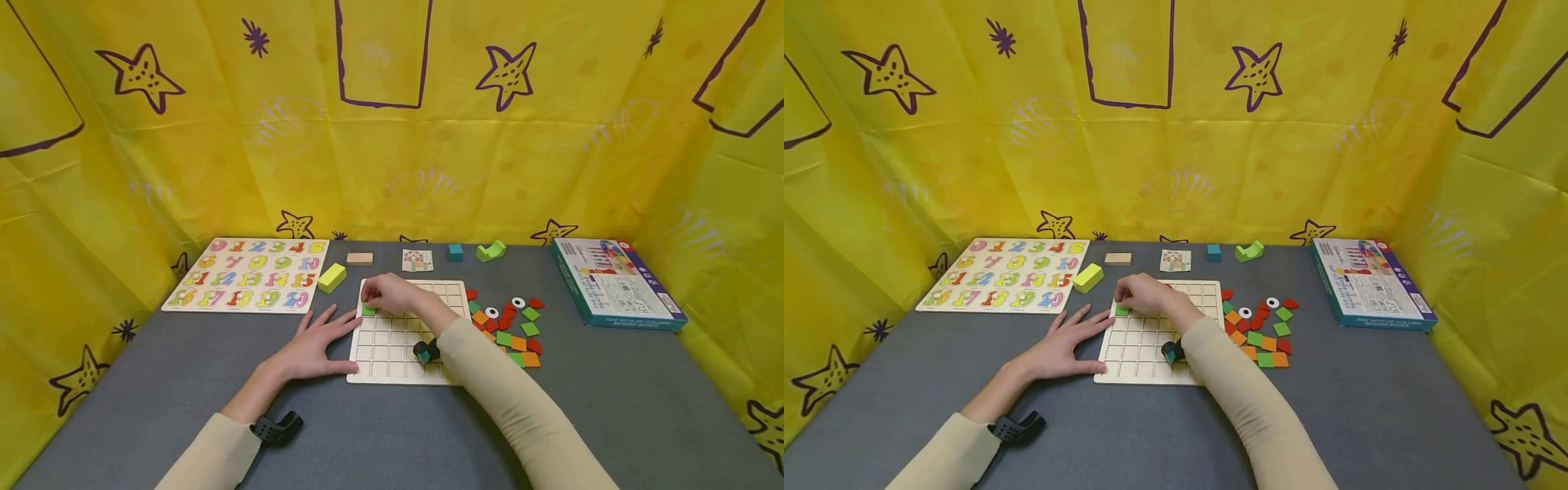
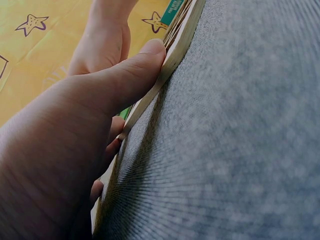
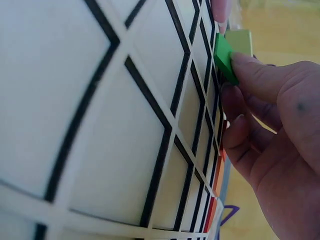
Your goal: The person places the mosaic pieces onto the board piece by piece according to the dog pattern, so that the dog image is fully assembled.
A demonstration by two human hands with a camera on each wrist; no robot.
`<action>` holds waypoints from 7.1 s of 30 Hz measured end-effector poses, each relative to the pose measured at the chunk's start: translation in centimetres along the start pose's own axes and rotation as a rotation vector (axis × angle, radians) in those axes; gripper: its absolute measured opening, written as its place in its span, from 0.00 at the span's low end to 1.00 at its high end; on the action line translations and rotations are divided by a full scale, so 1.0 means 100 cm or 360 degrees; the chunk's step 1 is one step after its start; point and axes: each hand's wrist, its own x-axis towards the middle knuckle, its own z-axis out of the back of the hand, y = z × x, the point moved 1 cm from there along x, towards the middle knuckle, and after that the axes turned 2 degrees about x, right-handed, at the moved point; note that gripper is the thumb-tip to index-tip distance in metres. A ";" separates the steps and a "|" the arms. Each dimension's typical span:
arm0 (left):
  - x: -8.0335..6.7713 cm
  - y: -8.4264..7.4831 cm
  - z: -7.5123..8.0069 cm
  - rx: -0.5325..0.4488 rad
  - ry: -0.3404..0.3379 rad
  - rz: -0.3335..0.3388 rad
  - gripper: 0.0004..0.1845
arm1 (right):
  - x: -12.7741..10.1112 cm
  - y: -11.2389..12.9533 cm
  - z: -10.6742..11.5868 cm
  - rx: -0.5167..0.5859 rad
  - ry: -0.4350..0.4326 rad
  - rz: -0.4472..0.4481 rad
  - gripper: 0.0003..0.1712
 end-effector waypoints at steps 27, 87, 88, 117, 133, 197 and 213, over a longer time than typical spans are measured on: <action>0.001 -0.001 -0.001 0.0002 0.0003 0.0008 0.50 | -0.038 -0.017 0.036 0.0071 -0.0180 0.0023 0.12; 0.000 0.000 -0.001 -0.0005 -0.0009 -0.0016 0.51 | -0.143 -0.117 0.081 0.0110 -0.0321 -0.0408 0.04; 0.000 0.000 -0.001 -0.0004 -0.0009 -0.0017 0.51 | -0.143 -0.115 0.083 0.0106 -0.0328 -0.0401 0.04; 0.000 0.002 -0.002 -0.0012 0.0001 0.0001 0.51 | -0.070 -0.036 0.038 0.0219 -0.0113 -0.0088 0.03; 0.000 0.002 -0.001 -0.0014 0.0029 0.0044 0.52 | -0.034 0.005 0.007 0.0151 0.0058 0.0028 0.02; 0.000 0.004 -0.001 -0.0015 0.0013 0.0011 0.53 | -0.023 0.019 -0.007 -0.0155 0.0060 0.0057 0.05; 0.000 0.004 -0.001 -0.0007 0.0021 0.0015 0.53 | -0.018 0.023 -0.011 -0.0154 0.0024 0.0005 0.07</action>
